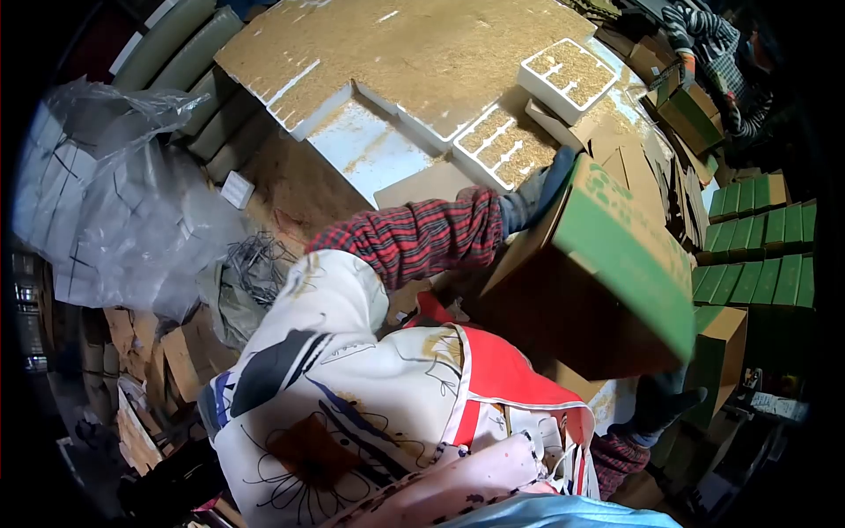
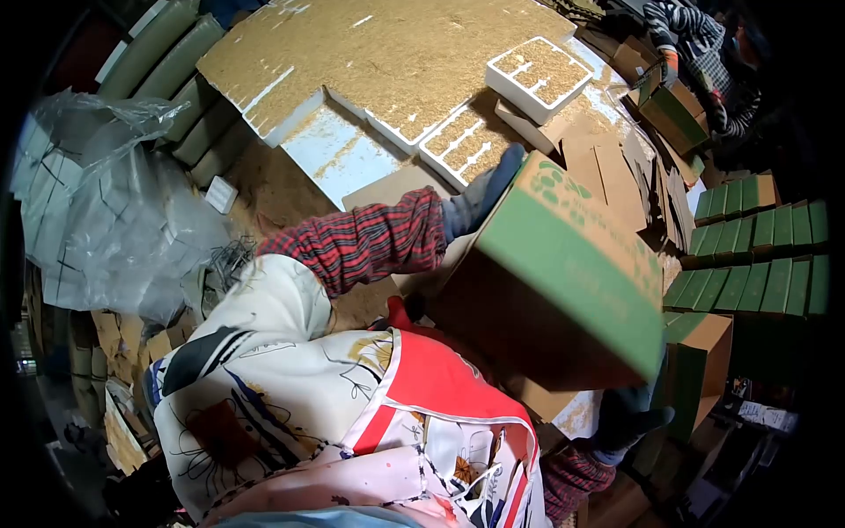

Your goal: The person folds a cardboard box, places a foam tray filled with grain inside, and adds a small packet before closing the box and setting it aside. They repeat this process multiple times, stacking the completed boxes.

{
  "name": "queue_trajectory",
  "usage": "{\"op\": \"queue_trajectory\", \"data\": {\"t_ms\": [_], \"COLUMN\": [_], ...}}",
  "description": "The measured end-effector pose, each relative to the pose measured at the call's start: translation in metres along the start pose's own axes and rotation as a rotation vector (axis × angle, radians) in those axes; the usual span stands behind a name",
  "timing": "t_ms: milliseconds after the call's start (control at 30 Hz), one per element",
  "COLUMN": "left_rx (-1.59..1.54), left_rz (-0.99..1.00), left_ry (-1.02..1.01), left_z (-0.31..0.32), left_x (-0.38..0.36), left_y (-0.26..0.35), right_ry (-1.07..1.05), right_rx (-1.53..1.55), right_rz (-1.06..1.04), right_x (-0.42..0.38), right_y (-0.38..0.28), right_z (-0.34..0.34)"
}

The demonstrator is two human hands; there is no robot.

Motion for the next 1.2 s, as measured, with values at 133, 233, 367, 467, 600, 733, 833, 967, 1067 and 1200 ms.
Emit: {"op": "queue_trajectory", "data": {"t_ms": [133,233,367,467,600,733,833,967,1067,1200], "left_rx": [0.623,1.248,1.772,1.442,1.302,0.642,0.884,2.060,0.357,0.458], "left_rz": [-0.349,-0.180,0.222,-0.345,-0.126,0.433,0.144,-0.004,0.625,0.400], "left_ry": [0.261,0.318,0.969,1.390,1.324,1.372,1.470,0.843,0.916,0.592], "left_z": [-0.141,-0.169,-0.219,-0.373,-0.316,-0.315,-0.331,-0.237,-0.235,-0.114], "left_x": [-0.018,-0.058,-0.081,-0.072,-0.050,-0.038,-0.049,-0.101,-0.142,-0.175], "left_y": [-0.119,-0.082,0.102,0.112,0.121,0.105,0.116,0.138,0.146,0.161], "right_ry": [0.196,0.464,0.409,0.638,0.725,0.670,0.563,0.477,0.266,0.526], "right_rx": [-1.954,-1.515,-1.810,-1.529,-1.338,-1.520,-1.531,-1.653,-1.824,0.176], "right_rz": [-0.054,0.666,0.424,0.545,0.662,0.719,0.629,0.623,0.566,0.416], "right_x": [0.026,0.053,0.028,0.039,0.043,0.036,0.037,0.034,0.022,0.019], "right_y": [0.044,0.099,0.140,0.125,0.111,0.120,0.120,0.121,0.141,0.158], "right_z": [-0.027,-0.047,-0.083,-0.060,-0.040,-0.049,-0.049,-0.051,-0.072,-0.092]}}
Point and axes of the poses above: each hand's wrist, its own x-axis towards the middle knuckle, its own z-axis out of the palm, y = z × x, the point moved 5 cm from there along x, towards the middle knuckle, and after that the axes turned 8 degrees about z, right-handed, at the moved point
